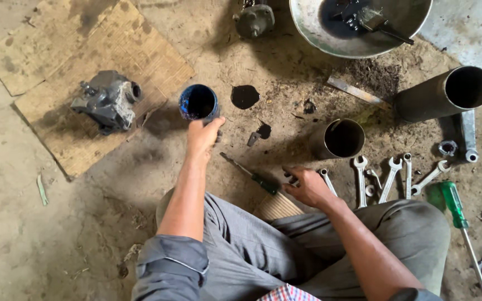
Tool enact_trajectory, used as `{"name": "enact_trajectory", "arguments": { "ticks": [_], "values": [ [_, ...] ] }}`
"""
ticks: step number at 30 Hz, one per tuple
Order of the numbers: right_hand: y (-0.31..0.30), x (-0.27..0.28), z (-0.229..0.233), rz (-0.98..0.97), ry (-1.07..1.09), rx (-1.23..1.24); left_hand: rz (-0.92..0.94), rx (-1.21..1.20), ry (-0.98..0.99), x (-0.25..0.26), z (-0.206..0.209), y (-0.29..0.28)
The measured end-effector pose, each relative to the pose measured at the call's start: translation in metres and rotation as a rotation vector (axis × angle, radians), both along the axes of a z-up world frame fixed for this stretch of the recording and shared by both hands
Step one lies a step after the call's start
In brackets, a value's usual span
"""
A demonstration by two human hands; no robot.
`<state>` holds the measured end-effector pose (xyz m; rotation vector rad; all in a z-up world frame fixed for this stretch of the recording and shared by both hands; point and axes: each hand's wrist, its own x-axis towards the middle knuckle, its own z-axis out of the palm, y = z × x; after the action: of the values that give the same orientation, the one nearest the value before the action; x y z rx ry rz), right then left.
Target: The person cleans mechanical components by hand and using a screwdriver, dipping the parts into a blue container and a bowl filled with dark liquid.
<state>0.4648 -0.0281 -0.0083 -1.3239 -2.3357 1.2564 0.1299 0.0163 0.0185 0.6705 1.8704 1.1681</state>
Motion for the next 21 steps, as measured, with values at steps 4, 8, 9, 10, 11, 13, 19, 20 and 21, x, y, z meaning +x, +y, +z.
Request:
{"name": "enact_trajectory", "arguments": {
  "ticks": [4, 8, 9, 10, 11, 13, 19, 20, 21],
  "values": [
    [0.002, -0.004, -0.001, 0.008, -0.013, 0.039, 0.200, 0.020, -0.377, 0.005, -0.046, 0.005],
    [0.001, -0.008, 0.007, 0.005, -0.050, -0.012, 0.472, 0.085, -0.499, -0.010, -0.070, 0.013],
    [-0.001, -0.007, 0.007, 0.008, -0.062, -0.007, 0.507, 0.061, -0.526, -0.013, -0.073, 0.014],
    [-0.002, -0.008, 0.007, 0.006, -0.051, -0.002, 0.539, 0.039, -0.553, -0.017, -0.073, 0.017],
    [-0.003, -0.008, 0.007, 0.003, -0.039, 0.003, 0.570, 0.017, -0.580, -0.020, -0.073, 0.019],
    [-0.003, -0.008, 0.004, 0.003, -0.020, 0.038, 0.608, 0.091, -0.539, -0.022, -0.078, 0.023],
    [-0.009, -0.005, -0.006, 0.000, -0.094, 0.059, 0.724, 0.148, -0.397, -0.027, -0.087, 0.036],
    [-0.009, -0.006, -0.006, 0.002, -0.079, 0.112, 0.748, 0.165, -0.342, -0.027, -0.084, 0.038],
    [-0.010, -0.007, -0.005, 0.004, -0.065, 0.165, 0.688, 0.084, -0.114, -0.028, -0.080, 0.033]
  ]
}}
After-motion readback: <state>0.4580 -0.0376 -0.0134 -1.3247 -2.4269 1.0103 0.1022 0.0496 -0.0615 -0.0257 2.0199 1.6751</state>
